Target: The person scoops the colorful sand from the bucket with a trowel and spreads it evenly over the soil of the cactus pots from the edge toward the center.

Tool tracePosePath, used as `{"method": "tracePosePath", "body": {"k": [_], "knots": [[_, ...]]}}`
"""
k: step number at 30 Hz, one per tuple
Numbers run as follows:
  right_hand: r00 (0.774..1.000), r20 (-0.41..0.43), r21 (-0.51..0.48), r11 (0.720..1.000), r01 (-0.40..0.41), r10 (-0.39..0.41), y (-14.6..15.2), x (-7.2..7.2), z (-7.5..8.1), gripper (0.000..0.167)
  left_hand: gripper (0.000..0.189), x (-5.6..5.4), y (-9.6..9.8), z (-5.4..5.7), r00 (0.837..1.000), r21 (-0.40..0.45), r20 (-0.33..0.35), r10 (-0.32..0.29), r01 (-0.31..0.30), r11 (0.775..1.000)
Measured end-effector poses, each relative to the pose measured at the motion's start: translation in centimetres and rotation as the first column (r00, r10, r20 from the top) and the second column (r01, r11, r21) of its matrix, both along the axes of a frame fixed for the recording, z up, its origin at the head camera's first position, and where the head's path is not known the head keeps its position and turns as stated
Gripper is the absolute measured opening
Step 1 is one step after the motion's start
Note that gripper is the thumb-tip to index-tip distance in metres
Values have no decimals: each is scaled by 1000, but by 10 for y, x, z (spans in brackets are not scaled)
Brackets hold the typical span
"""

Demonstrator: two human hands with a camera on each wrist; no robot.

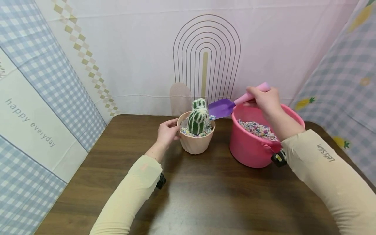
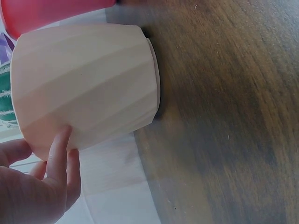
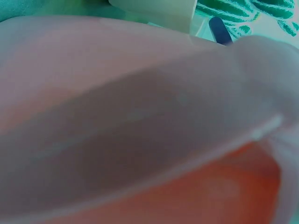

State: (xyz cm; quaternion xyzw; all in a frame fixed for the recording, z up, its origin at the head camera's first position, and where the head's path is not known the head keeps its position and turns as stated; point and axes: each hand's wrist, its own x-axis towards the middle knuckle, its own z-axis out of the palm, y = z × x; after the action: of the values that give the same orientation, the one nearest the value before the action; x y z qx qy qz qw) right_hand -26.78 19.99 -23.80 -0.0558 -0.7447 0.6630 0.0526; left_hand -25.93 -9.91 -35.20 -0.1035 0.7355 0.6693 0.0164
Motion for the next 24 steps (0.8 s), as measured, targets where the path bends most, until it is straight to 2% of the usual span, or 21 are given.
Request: {"method": "tracePosePath", "body": {"k": [5,9,13,18,21,24], "knots": [[1000,-9,-15,1000,12,-13,-1,1,0,22,46,0,0,0,1000,-1,-2,2,-2,1000],[1000,5,9,1000,25,-25,0,2,-1,14,46,1,0,1,1000,7,0,5,-5,1000],[1000,11,-5,1000,15,-15,3,4,-1,14,46,2,1,0,1000,14,6,16,-16,1000],[999,35,-36,998,42,-41,9,7,1,18,45,4,1,-2,1000,13,-15,16,-16,1000],[998,40,-87,995,52,-49,13,7,2,22,43,7,-1,-5,999,6,-33,17,-17,1000],[998,41,-190,980,54,-47,17,8,4,25,39,14,-4,-7,998,-35,-57,24,-26,999]]}}
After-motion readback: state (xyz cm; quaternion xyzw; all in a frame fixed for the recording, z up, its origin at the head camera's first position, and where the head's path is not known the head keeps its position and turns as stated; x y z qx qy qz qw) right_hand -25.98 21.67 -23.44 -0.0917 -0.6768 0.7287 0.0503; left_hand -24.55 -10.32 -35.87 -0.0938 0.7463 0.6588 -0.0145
